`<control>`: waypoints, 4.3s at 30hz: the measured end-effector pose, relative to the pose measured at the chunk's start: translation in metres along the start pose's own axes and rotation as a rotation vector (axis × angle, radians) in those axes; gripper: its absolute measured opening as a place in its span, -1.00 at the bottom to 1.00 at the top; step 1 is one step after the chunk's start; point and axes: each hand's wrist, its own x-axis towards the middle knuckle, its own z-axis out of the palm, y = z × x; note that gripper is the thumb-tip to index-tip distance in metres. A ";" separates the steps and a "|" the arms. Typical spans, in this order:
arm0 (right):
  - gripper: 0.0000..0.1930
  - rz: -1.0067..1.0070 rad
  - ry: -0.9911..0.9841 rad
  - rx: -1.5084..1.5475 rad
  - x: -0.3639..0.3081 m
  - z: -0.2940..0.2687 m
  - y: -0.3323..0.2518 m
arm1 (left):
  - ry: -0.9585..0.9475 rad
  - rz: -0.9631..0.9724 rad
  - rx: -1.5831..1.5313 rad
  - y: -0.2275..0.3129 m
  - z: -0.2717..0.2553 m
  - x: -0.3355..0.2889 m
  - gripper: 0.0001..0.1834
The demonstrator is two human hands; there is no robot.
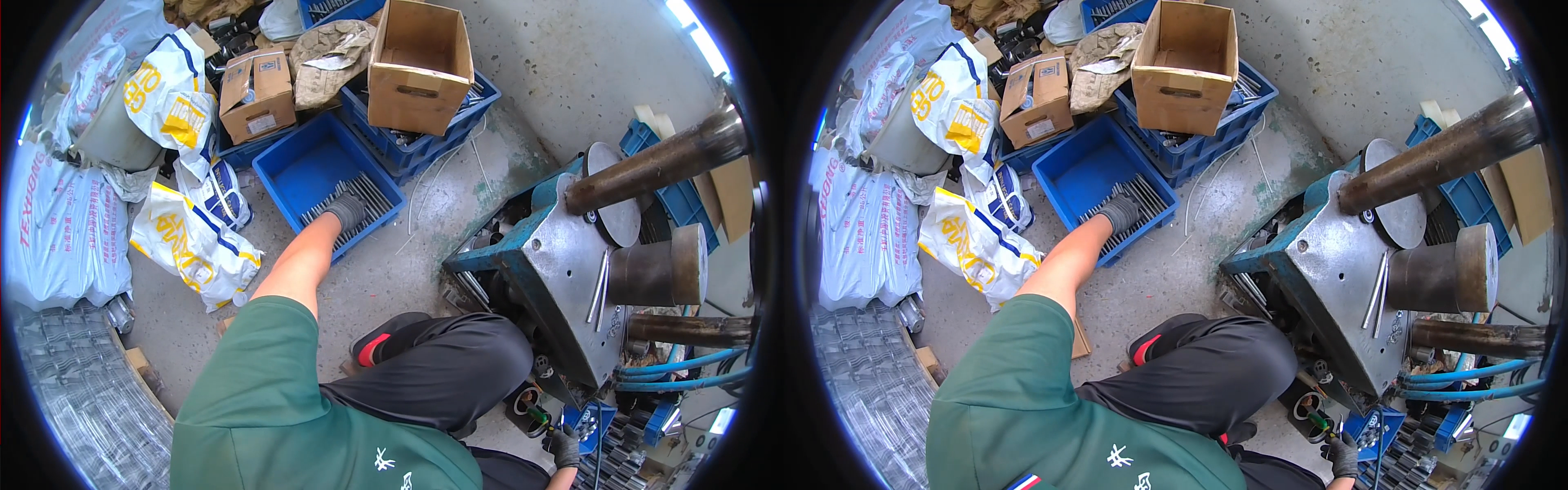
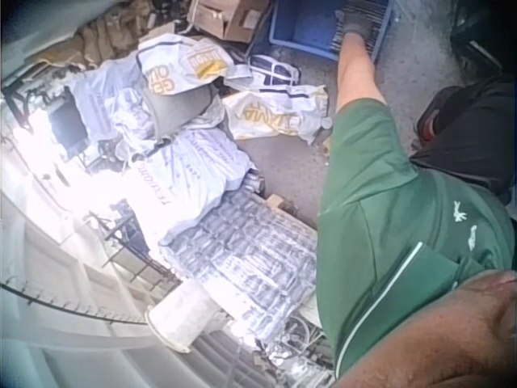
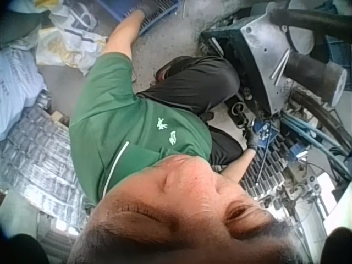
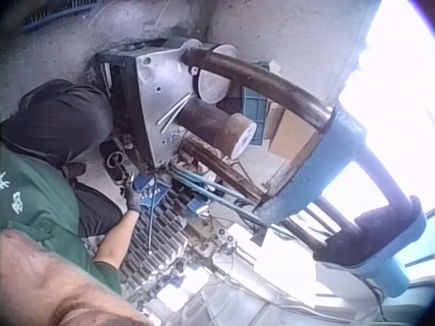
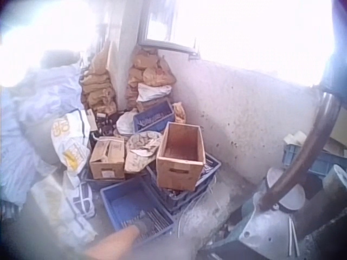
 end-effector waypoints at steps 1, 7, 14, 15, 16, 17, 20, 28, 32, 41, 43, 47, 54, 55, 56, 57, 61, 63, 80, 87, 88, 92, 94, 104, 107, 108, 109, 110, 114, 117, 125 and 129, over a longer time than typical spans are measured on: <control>-0.44 -0.018 -0.012 -0.012 0.000 0.003 -0.002 | 0.045 -0.033 -0.074 -0.003 0.018 -0.002 -0.73; -0.49 -0.019 -0.077 -0.025 0.016 0.014 -0.018 | 0.125 -0.247 -0.424 -0.003 0.075 -0.028 -0.65; -0.49 -0.022 -0.032 -0.019 0.006 -0.002 0.000 | 0.106 -0.187 -0.431 -0.003 -0.043 -0.047 -0.55; -0.49 -0.013 -0.043 -0.029 0.007 -0.002 -0.001 | 0.156 -0.328 -0.483 -0.013 -0.036 -0.042 -0.50; -0.48 -0.004 -0.048 -0.037 0.007 -0.002 -0.001 | 0.208 -0.462 -0.535 -0.018 -0.037 -0.038 -0.45; -0.48 -0.001 -0.042 -0.030 0.007 -0.003 0.000 | 0.218 -0.559 -0.569 -0.021 -0.040 -0.037 -0.37; -0.47 -0.007 -0.064 -0.019 0.006 -0.001 -0.001 | 0.100 -0.760 -0.693 -0.042 -0.021 -0.023 -0.32; -0.34 -0.022 -0.106 -0.046 0.007 0.000 -0.005 | -0.066 -0.844 -0.779 -0.057 -0.004 -0.004 -0.28; -0.35 -0.032 -0.092 -0.097 0.005 0.000 -0.006 | -0.018 -0.875 -0.743 -0.048 -0.020 -0.019 -0.27; -0.34 -0.036 -0.093 -0.133 0.002 0.001 -0.008 | -0.013 -0.989 -0.811 -0.030 0.011 -0.024 -0.01; -0.42 -0.047 -0.100 -0.115 0.000 0.001 -0.006 | -0.111 -0.946 -0.799 -0.025 -0.003 -0.025 0.15; -0.45 -0.053 -0.100 -0.107 -0.002 0.006 -0.008 | -0.071 -1.123 -0.895 -0.023 0.010 -0.042 0.16; -0.56 -0.035 -0.075 -0.101 -0.009 0.000 -0.011 | 0.090 -0.988 -0.954 -0.029 0.039 0.004 -0.05; -0.55 -0.048 -0.117 -0.089 0.008 0.014 -0.016 | 0.145 -0.984 -0.997 -0.061 0.062 -0.014 -0.01; -0.55 -0.040 -0.112 -0.088 0.007 0.012 -0.013 | 0.137 -0.978 -0.998 -0.063 0.064 -0.015 -0.01; -0.54 -0.050 -0.111 -0.090 0.008 0.010 -0.012 | 0.071 -0.901 -0.997 -0.066 0.064 -0.017 0.07; -0.50 -0.025 -0.069 -0.109 -0.009 0.001 -0.011 | -0.055 -0.611 -0.739 -0.048 0.031 -0.030 0.34; -0.48 -0.019 -0.075 -0.099 -0.011 0.009 -0.017 | -0.081 -0.581 -0.725 -0.055 0.023 -0.050 0.39; -0.47 -0.038 -0.080 -0.152 -0.002 0.010 -0.014 | 0.087 -0.739 -0.768 -0.047 0.030 -0.029 0.04; -0.50 -0.047 -0.051 -0.242 -0.028 0.028 -0.038 | -0.033 -0.695 -0.620 -0.040 0.028 -0.024 0.21; -0.52 -0.052 -0.037 -0.294 -0.036 0.034 -0.047 | 0.061 -0.671 -0.628 -0.044 0.039 -0.027 0.21; -0.51 -0.102 -0.094 -0.380 -0.043 0.035 -0.055 | 0.184 -0.616 -0.725 -0.033 0.054 -0.015 0.11; -0.49 -0.108 -0.107 -0.341 -0.035 0.034 -0.051 | 0.181 -0.581 -0.742 -0.045 0.066 -0.016 0.09; -0.43 -0.672 0.138 -0.543 -0.088 0.023 -0.071 | 0.766 -0.678 -0.959 -0.006 -0.078 -0.007 -0.79; -0.59 -0.840 0.288 -0.501 -0.129 0.042 -0.123 | 1.184 -0.177 -1.031 0.022 -0.187 -0.034 -0.81; -0.65 -0.874 0.377 -0.443 -0.139 0.044 -0.134 | 1.187 -0.063 -1.043 0.053 -0.244 -0.041 -0.82; -0.65 -0.879 0.383 -0.431 -0.141 0.047 -0.146 | 1.131 0.044 -1.112 0.081 -0.292 -0.048 -0.88; -0.69 -1.011 0.417 -0.433 -0.142 0.050 -0.159 | 1.081 0.125 -1.142 0.098 -0.325 -0.046 -0.92; -0.71 -1.281 0.412 -0.505 -0.115 0.059 -0.197 | 0.735 0.413 -1.351 0.205 -0.441 -0.028 -0.78; -0.67 -1.314 0.514 -0.500 -0.064 0.074 -0.202 | 0.358 0.407 -1.494 0.284 -0.484 -0.006 -0.68; -0.66 -1.159 0.516 -0.709 -0.030 0.098 -0.220 | 0.643 0.366 -0.424 0.377 -0.439 0.025 -0.45; -0.67 -1.125 0.520 -0.788 -0.032 0.099 -0.236 | 0.679 0.396 -0.429 0.380 -0.447 0.033 -0.56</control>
